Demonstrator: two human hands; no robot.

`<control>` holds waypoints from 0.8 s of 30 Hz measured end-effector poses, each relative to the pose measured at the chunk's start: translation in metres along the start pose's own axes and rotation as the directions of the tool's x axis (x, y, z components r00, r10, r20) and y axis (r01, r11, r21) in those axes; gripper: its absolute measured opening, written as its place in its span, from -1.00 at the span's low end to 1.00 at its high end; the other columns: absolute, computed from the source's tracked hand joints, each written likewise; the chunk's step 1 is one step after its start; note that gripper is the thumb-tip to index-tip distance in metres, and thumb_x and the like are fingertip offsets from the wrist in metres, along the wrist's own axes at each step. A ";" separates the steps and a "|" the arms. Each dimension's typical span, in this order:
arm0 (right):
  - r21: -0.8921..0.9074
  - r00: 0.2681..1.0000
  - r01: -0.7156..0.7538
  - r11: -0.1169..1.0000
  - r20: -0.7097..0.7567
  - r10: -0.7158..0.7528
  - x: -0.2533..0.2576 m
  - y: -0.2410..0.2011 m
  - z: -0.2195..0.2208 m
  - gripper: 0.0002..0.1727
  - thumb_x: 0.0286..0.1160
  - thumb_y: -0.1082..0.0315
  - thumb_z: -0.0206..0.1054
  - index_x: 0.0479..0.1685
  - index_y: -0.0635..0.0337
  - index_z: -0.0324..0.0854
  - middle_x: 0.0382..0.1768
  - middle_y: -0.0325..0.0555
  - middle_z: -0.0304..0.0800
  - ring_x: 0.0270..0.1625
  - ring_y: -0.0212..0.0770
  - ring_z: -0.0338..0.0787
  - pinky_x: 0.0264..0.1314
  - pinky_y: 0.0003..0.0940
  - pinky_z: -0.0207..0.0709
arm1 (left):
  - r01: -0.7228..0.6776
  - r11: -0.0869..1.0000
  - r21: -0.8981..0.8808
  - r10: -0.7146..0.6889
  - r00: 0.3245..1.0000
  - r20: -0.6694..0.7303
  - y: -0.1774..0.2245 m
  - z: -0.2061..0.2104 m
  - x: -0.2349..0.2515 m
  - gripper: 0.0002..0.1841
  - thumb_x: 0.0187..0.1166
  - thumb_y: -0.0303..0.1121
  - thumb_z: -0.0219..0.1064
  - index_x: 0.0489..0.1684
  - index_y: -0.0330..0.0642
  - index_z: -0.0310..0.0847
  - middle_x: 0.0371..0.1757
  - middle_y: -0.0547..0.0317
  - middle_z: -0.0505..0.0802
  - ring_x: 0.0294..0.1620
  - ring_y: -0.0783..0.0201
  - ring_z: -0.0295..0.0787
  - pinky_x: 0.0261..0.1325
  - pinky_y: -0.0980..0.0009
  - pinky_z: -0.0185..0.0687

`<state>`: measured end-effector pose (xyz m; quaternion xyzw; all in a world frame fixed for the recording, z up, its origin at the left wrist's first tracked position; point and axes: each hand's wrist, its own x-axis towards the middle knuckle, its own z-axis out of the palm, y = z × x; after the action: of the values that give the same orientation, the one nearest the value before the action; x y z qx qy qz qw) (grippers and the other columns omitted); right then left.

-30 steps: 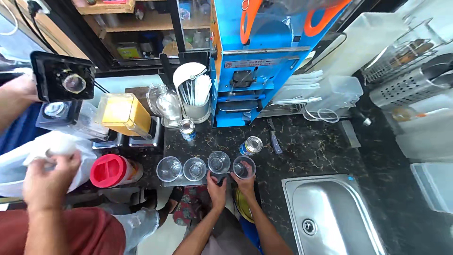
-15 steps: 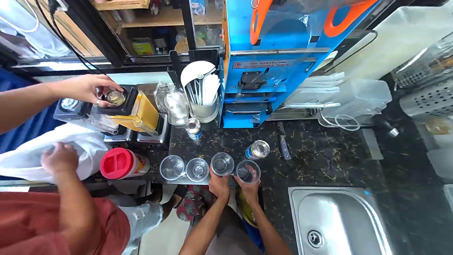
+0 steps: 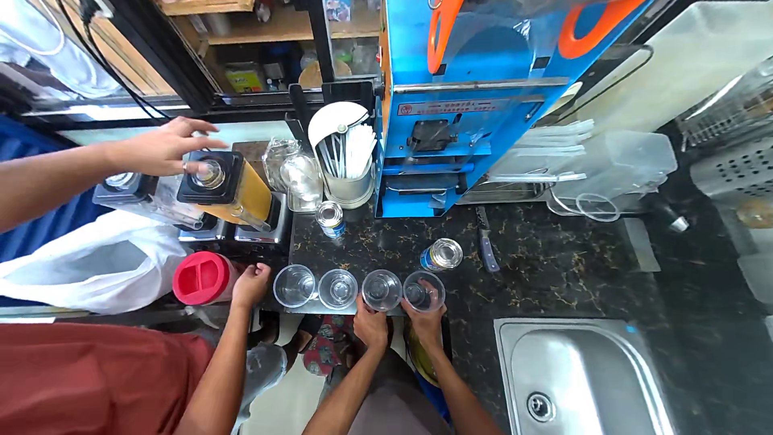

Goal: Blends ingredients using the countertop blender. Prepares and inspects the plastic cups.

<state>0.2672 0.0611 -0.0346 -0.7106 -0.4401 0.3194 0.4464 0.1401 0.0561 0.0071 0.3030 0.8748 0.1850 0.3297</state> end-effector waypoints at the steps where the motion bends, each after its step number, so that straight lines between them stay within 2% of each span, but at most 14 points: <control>1: -0.020 1.000 0.016 1.000 -0.005 -0.016 0.000 0.002 0.001 0.06 -0.26 0.13 0.85 0.50 0.31 0.52 0.41 0.12 0.70 0.54 0.12 0.56 0.76 0.21 0.09 | 0.008 1.000 0.007 -0.008 1.000 0.014 0.001 -0.001 0.001 -0.16 0.24 -0.08 0.69 0.65 0.13 0.46 -0.09 -0.07 0.91 -0.06 -0.13 0.86 0.01 -0.22 0.67; 4: -0.064 1.000 0.025 0.998 -0.012 -0.026 0.002 0.002 0.002 0.04 -0.24 0.05 0.83 0.48 0.26 0.54 0.41 0.07 0.72 0.52 0.10 0.57 0.75 0.23 0.07 | 0.026 0.997 0.074 -0.028 0.999 0.027 0.009 -0.004 0.001 -0.03 0.18 0.00 0.70 0.76 0.21 0.32 0.00 -0.10 0.91 -0.01 -0.16 0.87 0.04 -0.24 0.68; 8: -0.094 0.999 0.021 0.995 -0.029 -0.024 0.003 -0.001 0.004 0.04 -0.25 0.02 0.82 0.47 0.25 0.56 0.39 0.07 0.73 0.52 0.13 0.56 0.74 0.25 0.04 | 0.037 0.992 0.124 -0.042 0.998 0.036 0.016 -0.007 0.003 -0.01 0.18 0.05 0.69 0.78 0.30 0.27 0.03 -0.11 0.91 0.01 -0.17 0.88 0.02 -0.24 0.69; 15: -0.114 0.997 0.043 0.993 -0.058 -0.049 0.003 0.002 0.007 0.01 -0.26 -0.02 0.82 0.43 0.23 0.61 0.35 0.02 0.76 0.47 0.11 0.60 0.70 0.24 0.08 | 0.034 0.992 0.123 -0.039 0.999 0.035 0.016 -0.008 0.006 -0.20 0.23 0.09 0.65 0.61 0.31 0.51 0.06 -0.03 0.92 0.04 -0.13 0.88 0.03 -0.25 0.68; 24: -0.112 0.995 0.057 0.992 -0.075 -0.066 0.004 0.003 0.009 -0.01 -0.25 -0.02 0.81 0.42 0.22 0.61 0.33 0.00 0.78 0.45 0.08 0.63 0.70 0.25 0.09 | 0.027 0.996 0.085 -0.028 0.999 0.015 0.013 -0.006 0.006 -0.24 0.22 0.03 0.68 0.54 0.24 0.57 0.00 -0.04 0.93 0.02 -0.13 0.88 0.03 -0.25 0.68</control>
<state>0.2626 0.0673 -0.0409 -0.7320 -0.4608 0.2526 0.4336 0.1375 0.0686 0.0154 0.3062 0.8833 0.1407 0.3261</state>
